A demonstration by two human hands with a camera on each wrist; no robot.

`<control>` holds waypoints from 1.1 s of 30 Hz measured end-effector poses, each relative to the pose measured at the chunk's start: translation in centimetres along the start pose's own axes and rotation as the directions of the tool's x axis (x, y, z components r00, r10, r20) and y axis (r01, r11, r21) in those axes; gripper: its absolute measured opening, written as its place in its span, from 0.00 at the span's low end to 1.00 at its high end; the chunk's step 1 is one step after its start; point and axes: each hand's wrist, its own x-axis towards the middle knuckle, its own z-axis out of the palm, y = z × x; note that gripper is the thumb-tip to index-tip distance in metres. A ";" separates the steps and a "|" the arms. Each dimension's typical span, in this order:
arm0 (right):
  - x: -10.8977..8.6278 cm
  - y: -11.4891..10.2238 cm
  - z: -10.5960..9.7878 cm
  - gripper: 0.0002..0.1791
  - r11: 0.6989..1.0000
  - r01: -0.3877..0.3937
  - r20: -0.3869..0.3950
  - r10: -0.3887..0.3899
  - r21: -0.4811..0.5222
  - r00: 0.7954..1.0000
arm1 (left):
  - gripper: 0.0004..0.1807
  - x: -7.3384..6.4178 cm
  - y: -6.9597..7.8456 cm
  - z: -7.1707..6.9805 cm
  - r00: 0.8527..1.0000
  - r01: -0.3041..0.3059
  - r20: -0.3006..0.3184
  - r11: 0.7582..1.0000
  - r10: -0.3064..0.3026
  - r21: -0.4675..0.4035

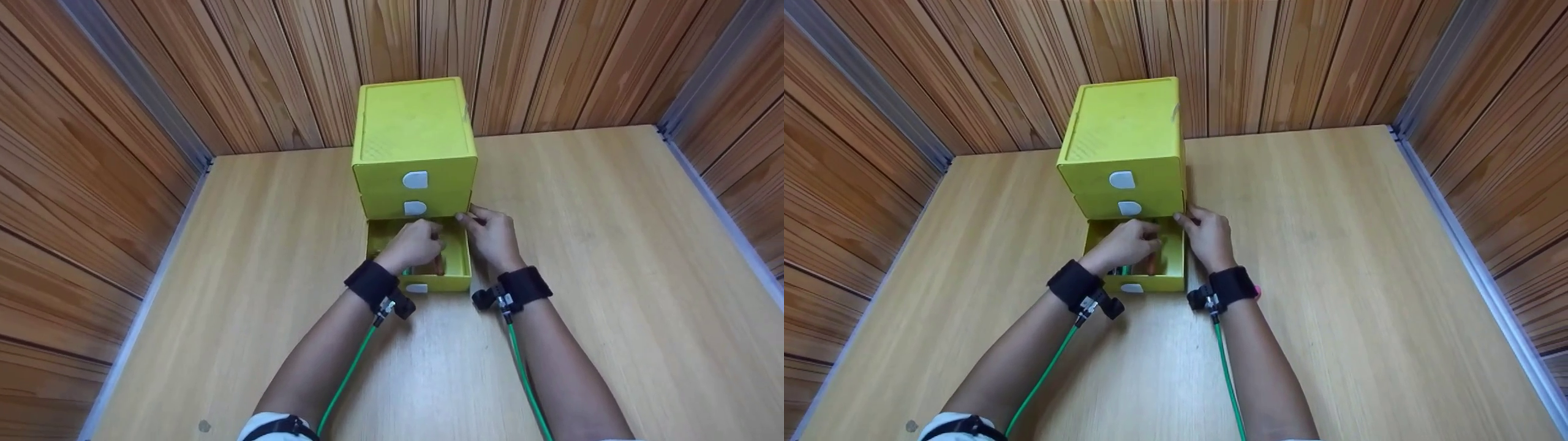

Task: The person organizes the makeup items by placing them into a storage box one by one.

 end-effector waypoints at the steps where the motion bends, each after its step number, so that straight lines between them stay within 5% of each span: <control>1: 0.0 0.0 0.0 0.20 1.000 0.000 -0.003 0.000 0.003 1.000 | 0.18 0.2 0.0 0.1 1.000 0.003 -0.001 1.000 -0.003 0.022; 9: -0.2 0.1 0.4 0.18 0.999 0.015 -0.019 -0.016 -0.030 1.000 | 0.03 1.2 -0.4 1.1 0.999 -0.004 -0.040 0.980 0.012 0.200; 17: 0.0 -0.1 0.1 0.20 1.000 -0.010 -0.013 0.010 -0.007 1.000 | 0.16 1.5 -0.4 1.8 0.994 -0.042 -0.083 0.949 0.072 0.311; 22: 0.0 -0.1 0.1 0.21 1.000 -0.020 -0.006 0.020 -0.005 1.000 | 0.13 1.4 -0.5 2.0 0.987 -0.106 -0.066 0.906 0.145 0.409; 33: 0.0 -0.1 0.0 0.21 1.000 -0.004 -0.005 0.004 -0.001 1.000 | 0.12 1.5 -0.6 2.3 0.987 -0.134 -0.016 0.885 0.158 0.447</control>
